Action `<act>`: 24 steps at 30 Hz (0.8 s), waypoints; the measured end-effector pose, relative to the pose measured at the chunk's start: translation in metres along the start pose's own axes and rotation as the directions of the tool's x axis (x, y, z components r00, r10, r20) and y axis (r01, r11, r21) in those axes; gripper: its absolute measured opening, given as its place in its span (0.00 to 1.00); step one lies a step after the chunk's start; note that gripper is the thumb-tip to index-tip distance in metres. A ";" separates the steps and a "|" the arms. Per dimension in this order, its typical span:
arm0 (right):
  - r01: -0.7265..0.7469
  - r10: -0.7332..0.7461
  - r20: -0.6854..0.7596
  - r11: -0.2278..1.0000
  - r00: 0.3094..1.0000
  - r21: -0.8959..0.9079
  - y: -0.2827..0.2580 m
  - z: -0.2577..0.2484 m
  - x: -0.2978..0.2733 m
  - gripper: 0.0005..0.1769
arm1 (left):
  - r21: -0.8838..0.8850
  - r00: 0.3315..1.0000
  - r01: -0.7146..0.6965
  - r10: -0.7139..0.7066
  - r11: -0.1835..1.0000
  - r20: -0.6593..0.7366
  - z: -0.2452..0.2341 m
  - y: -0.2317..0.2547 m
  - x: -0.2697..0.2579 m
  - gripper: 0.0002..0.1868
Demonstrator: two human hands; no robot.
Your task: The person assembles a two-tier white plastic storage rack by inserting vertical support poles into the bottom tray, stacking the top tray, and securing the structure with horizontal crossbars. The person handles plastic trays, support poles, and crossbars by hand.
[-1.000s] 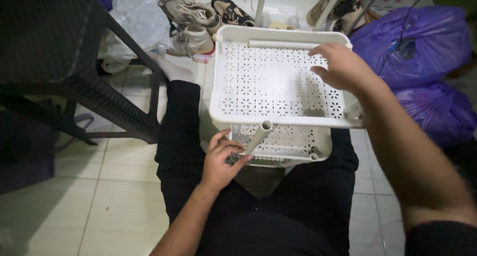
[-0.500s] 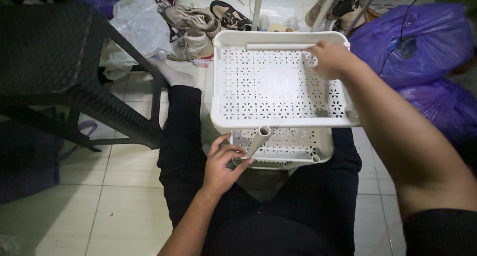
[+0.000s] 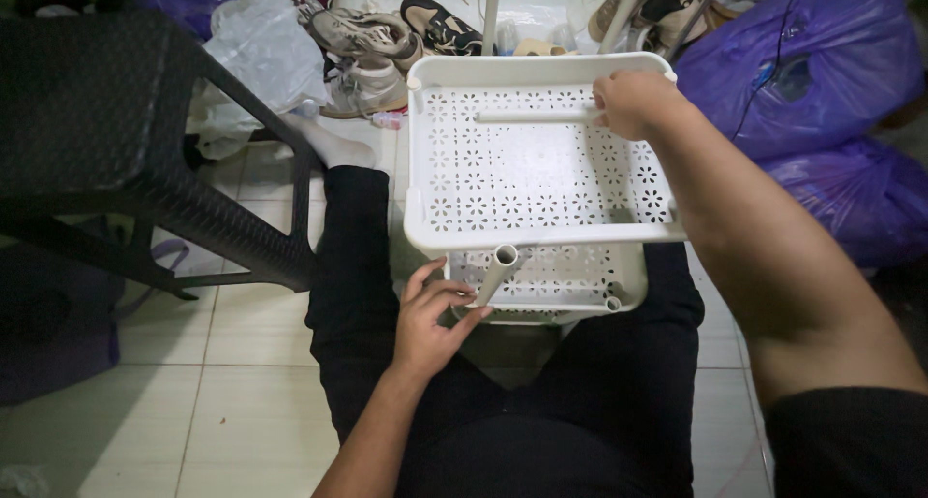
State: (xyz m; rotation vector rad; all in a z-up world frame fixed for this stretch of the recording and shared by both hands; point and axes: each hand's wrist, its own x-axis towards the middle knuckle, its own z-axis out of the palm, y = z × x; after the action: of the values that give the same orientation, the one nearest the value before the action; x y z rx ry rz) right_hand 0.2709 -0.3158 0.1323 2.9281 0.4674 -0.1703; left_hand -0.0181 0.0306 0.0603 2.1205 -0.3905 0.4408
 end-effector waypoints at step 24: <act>0.300 -0.123 -0.521 0.915 0.845 0.269 0.023 -0.099 -0.211 0.10 | -0.253 0.833 -0.514 0.547 0.819 0.078 0.019 0.083 -0.009 0.15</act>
State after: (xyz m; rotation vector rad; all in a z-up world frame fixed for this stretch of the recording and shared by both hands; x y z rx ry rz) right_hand 0.0871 -0.3818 0.2620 3.2370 0.9301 0.5514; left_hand -0.0588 -0.0291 0.1069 1.8054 -1.0889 0.5286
